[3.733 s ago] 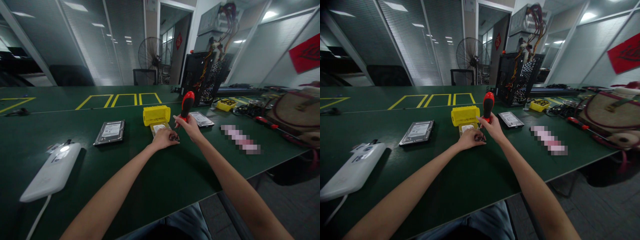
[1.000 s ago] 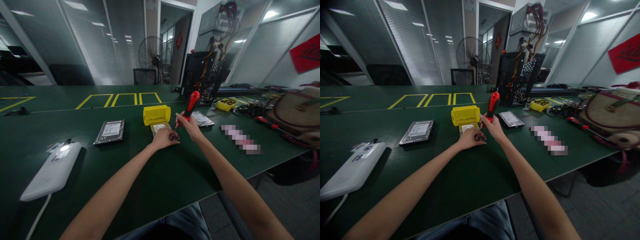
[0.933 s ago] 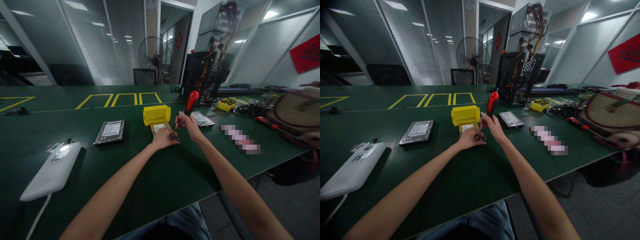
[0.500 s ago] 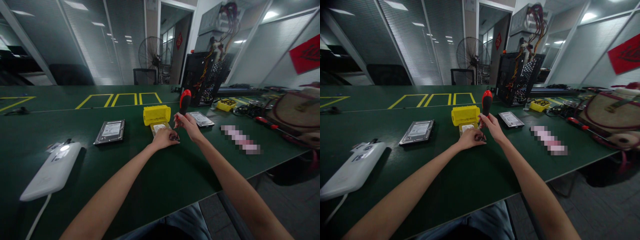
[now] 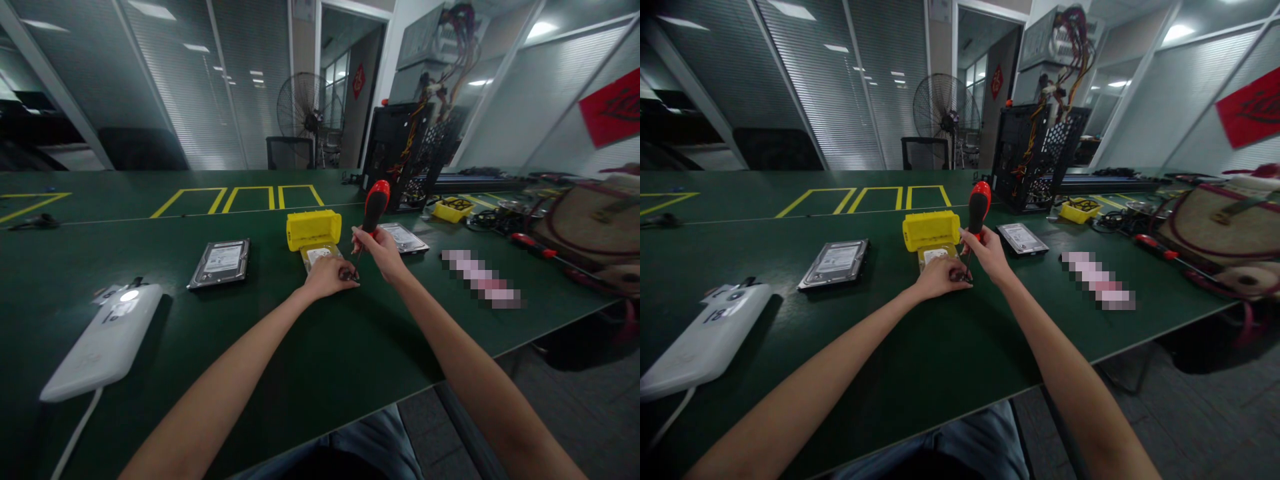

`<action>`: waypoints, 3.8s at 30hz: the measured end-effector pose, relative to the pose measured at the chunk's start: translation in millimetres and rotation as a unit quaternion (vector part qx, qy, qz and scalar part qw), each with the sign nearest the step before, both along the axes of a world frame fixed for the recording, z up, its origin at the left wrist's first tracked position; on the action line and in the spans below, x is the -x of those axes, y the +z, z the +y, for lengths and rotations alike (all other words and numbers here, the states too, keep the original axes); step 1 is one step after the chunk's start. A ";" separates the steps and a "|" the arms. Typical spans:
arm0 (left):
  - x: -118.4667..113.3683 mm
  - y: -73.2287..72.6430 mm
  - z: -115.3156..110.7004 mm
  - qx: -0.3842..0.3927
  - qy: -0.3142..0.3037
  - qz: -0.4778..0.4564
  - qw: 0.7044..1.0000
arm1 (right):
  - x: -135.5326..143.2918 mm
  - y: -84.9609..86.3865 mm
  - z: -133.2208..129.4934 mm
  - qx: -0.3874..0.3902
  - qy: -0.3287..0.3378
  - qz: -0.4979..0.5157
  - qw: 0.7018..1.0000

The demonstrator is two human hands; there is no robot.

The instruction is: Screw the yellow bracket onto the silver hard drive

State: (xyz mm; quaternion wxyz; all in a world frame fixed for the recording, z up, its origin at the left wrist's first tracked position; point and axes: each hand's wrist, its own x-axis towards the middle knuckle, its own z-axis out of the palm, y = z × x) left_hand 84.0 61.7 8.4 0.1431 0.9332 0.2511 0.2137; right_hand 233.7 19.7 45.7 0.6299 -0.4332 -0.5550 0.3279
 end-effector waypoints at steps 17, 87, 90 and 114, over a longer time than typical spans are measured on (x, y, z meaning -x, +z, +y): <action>-0.3 0.1 0.0 0.003 0.003 -0.003 1.000 | 1.8 0.9 -0.6 0.013 0.046 0.024 0.999; 1.1 -1.3 1.1 -0.003 -0.009 -0.013 1.000 | 2.9 0.5 -3.3 0.038 0.070 0.002 0.997; 1.3 -2.4 1.5 0.000 -0.009 -0.020 1.000 | 2.6 -1.6 -1.1 0.023 0.045 -0.009 0.999; 2.4 2.2 -1.6 0.025 -0.011 -0.011 1.000 | 4.8 1.5 -1.0 0.009 -0.026 -0.038 0.999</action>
